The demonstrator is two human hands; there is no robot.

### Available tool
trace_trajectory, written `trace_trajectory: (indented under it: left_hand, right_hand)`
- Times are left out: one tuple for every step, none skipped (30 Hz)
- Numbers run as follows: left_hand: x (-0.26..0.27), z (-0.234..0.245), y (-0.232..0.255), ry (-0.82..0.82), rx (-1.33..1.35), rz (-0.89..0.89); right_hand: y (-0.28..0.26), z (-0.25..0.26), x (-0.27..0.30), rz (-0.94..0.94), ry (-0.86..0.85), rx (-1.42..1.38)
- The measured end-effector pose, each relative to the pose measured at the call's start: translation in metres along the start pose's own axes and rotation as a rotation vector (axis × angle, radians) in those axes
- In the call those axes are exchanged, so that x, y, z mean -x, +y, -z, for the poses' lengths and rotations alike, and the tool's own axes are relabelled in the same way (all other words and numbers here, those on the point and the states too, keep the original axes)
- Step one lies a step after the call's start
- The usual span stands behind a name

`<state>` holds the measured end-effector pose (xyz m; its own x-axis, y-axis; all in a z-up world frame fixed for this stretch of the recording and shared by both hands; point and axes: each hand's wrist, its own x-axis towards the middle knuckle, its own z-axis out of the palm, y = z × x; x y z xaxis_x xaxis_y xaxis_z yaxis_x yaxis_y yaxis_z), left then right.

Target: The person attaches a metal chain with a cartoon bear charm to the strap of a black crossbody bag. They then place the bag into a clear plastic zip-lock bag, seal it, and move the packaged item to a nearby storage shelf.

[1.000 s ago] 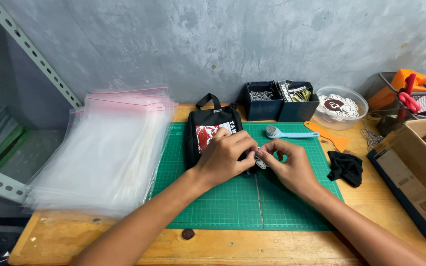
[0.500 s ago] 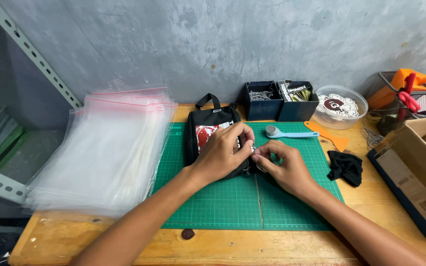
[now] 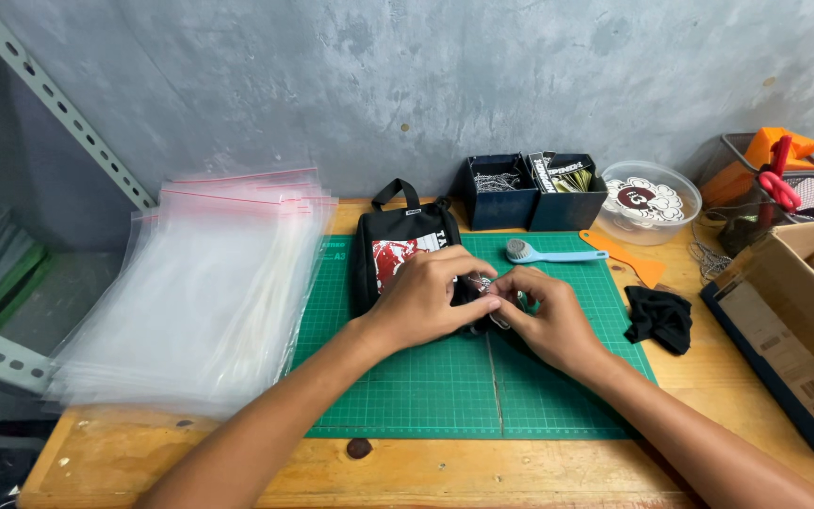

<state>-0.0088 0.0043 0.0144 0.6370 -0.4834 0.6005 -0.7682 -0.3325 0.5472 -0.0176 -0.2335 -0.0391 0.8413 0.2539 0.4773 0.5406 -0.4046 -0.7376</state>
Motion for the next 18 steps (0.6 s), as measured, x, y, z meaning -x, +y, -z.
trace_trajectory:
  left_hand:
    - [0.0, -0.003, -0.004, 0.001, 0.0, 0.001]
    - [-0.001, -0.006, -0.008, 0.006, -0.015, -0.004]
    - [-0.001, -0.009, -0.013, 0.01, -0.031, -0.008]
    - [-0.002, -0.005, -0.011, 0.011, -0.032, -0.007]
    - [-0.002, -0.002, -0.01, 0.023, 0.007, 0.005]
    - [-0.003, 0.001, -0.009, 0.033, 0.048, 0.016]
    - [-0.005, 0.003, -0.01, 0.032, 0.048, 0.016]
    - [-0.005, 0.005, -0.012, 0.04, 0.035, 0.025]
    - [-0.006, 0.007, -0.013, 0.048, 0.022, 0.035]
    - [-0.005, 0.008, -0.012, 0.043, 0.022, 0.034]
    - [-0.005, 0.008, -0.012, 0.024, 0.023, 0.055]
    - [-0.005, 0.009, -0.011, 0.005, 0.025, 0.074]
    - [-0.008, 0.01, -0.013, 0.0, 0.026, 0.071]
    - [-0.01, 0.011, -0.015, 0.016, -0.028, 0.069]
    - [-0.011, 0.013, -0.018, 0.033, -0.083, 0.067]
    - [-0.008, 0.014, -0.021, 0.032, -0.084, 0.069]
    - [-0.005, 0.015, -0.025, -0.003, -0.232, 0.052]
    - [-0.003, 0.016, -0.029, -0.039, -0.379, 0.033]
  right_hand:
    - [-0.001, -0.001, 0.001, 0.0, -0.001, 0.0]
    - [-0.002, -0.001, 0.001, 0.014, -0.005, 0.028]
    - [-0.003, -0.002, 0.001, 0.027, -0.008, 0.055]
    - [-0.004, -0.002, 0.001, 0.028, -0.01, 0.054]
    - [-0.004, -0.001, 0.0, 0.024, -0.011, 0.044]
    - [-0.005, -0.001, 0.0, 0.019, -0.009, 0.034]
    - [-0.008, 0.001, -0.001, 0.018, -0.008, 0.034]
    - [-0.012, 0.002, -0.002, 0.016, -0.011, 0.04]
    - [-0.015, 0.004, -0.003, 0.014, -0.014, 0.046]
    - [-0.013, 0.006, -0.003, 0.012, -0.01, 0.044]
    - [-0.012, 0.008, -0.004, 0.021, -0.016, 0.072]
    - [-0.01, 0.011, -0.004, 0.029, -0.02, 0.102]
    - [-0.018, 0.017, -0.006, 0.026, -0.015, 0.102]
    - [-0.025, 0.022, -0.008, 0.029, -0.058, 0.135]
    - [-0.033, 0.028, -0.01, 0.032, -0.102, 0.167]
    - [-0.033, 0.028, -0.009, 0.032, -0.103, 0.165]
    - [-0.034, 0.029, -0.009, 0.048, -0.182, 0.239]
    - [-0.034, 0.03, -0.009, 0.065, -0.259, 0.313]
